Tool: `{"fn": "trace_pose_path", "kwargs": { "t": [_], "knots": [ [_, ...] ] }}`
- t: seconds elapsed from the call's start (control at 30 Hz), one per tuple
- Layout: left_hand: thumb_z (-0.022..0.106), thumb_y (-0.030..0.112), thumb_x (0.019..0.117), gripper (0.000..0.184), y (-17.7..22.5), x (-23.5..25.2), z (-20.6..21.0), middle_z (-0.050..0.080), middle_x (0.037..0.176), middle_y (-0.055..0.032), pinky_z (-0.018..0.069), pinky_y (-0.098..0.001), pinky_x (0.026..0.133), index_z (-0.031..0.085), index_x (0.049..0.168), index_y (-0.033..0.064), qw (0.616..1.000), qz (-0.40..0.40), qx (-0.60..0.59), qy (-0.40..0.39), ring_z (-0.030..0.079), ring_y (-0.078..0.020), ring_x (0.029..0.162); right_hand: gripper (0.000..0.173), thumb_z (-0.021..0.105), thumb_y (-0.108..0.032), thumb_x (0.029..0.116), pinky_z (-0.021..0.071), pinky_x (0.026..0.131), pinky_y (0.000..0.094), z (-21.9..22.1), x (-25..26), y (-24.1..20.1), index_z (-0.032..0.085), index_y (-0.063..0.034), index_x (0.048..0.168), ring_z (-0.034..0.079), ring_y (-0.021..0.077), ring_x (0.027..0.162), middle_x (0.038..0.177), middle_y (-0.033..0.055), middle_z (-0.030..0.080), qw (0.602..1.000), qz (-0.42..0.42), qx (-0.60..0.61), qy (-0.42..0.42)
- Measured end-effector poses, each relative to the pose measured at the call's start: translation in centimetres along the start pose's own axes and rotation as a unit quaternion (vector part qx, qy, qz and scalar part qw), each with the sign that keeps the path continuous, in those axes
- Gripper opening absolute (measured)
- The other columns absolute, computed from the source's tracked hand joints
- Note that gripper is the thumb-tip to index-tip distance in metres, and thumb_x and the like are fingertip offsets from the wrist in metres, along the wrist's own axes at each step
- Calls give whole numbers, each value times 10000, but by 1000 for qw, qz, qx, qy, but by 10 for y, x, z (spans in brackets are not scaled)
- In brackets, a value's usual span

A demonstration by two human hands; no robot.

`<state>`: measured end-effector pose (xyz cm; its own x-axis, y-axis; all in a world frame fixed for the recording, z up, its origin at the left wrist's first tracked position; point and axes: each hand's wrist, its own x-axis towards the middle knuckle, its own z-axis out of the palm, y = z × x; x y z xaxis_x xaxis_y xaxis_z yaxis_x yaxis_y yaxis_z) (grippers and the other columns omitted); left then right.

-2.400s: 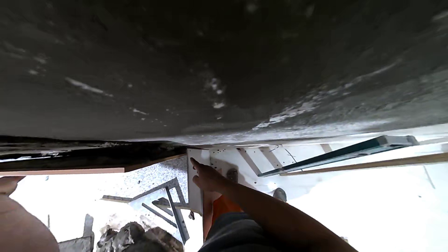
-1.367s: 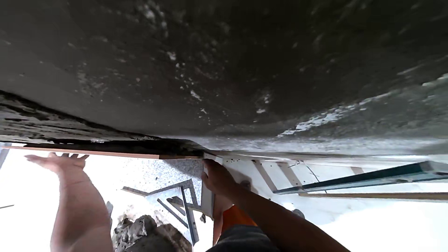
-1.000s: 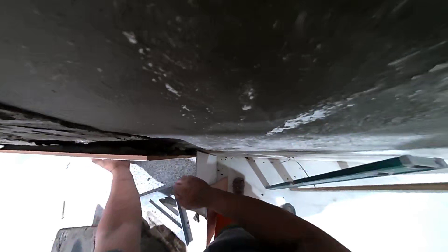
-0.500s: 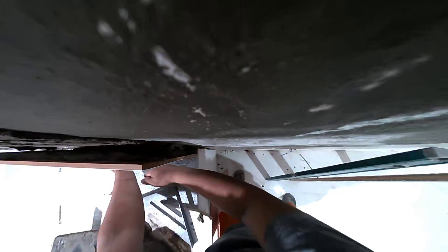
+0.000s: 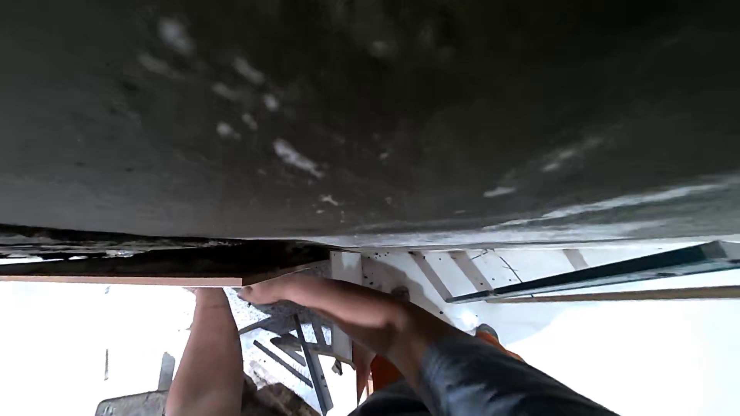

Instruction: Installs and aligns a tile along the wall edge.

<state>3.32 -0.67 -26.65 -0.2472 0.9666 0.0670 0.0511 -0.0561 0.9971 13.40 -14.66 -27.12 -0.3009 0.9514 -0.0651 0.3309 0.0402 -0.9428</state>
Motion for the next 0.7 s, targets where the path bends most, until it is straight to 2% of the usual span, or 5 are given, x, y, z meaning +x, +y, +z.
{"fn": "trace_pose_path", "kwargs": {
  "t": [0.27,0.4,0.5,0.63,0.7],
  "knots": [
    [66,488,1103,682,-5,9,2,502,1491,-154,476,-453,1069,377,1528,56,999,-24,-21,-4,532,-229,1333,338,519,-243,1080,502,881,615,-2,-11,-8,678,53,1117,671,404,1040,1035,252,694,995,-38,-57,-70],
    [65,503,1100,682,-25,29,-2,502,1509,-135,472,-461,1096,360,1551,84,999,-2,-41,2,520,-222,1365,328,508,-218,1071,497,892,599,-6,-1,12,654,75,1061,660,408,1018,1015,265,673,997,-48,-66,-17],
    [87,502,1103,670,-31,37,-5,487,1530,-124,454,-452,1119,356,1559,92,1000,8,-22,18,501,-212,1389,358,516,-298,1078,525,853,622,3,-4,-11,678,20,1112,679,399,1036,1033,230,695,984,-41,-150,-89],
    [75,516,1098,685,-26,33,-3,470,1547,-129,444,-459,1130,343,1568,96,1000,-8,-15,20,493,-220,1400,315,507,-180,1070,474,995,616,-5,13,2,673,80,1136,641,435,1154,1147,282,682,987,-54,-147,-37],
    [74,522,1097,692,-22,32,-3,483,1536,-133,450,-465,1123,358,1562,96,1000,-10,-7,24,501,-226,1393,319,498,-194,1069,493,979,602,0,18,0,676,60,1143,649,415,1154,1163,258,685,982,-75,-168,-39]
  ]
}}
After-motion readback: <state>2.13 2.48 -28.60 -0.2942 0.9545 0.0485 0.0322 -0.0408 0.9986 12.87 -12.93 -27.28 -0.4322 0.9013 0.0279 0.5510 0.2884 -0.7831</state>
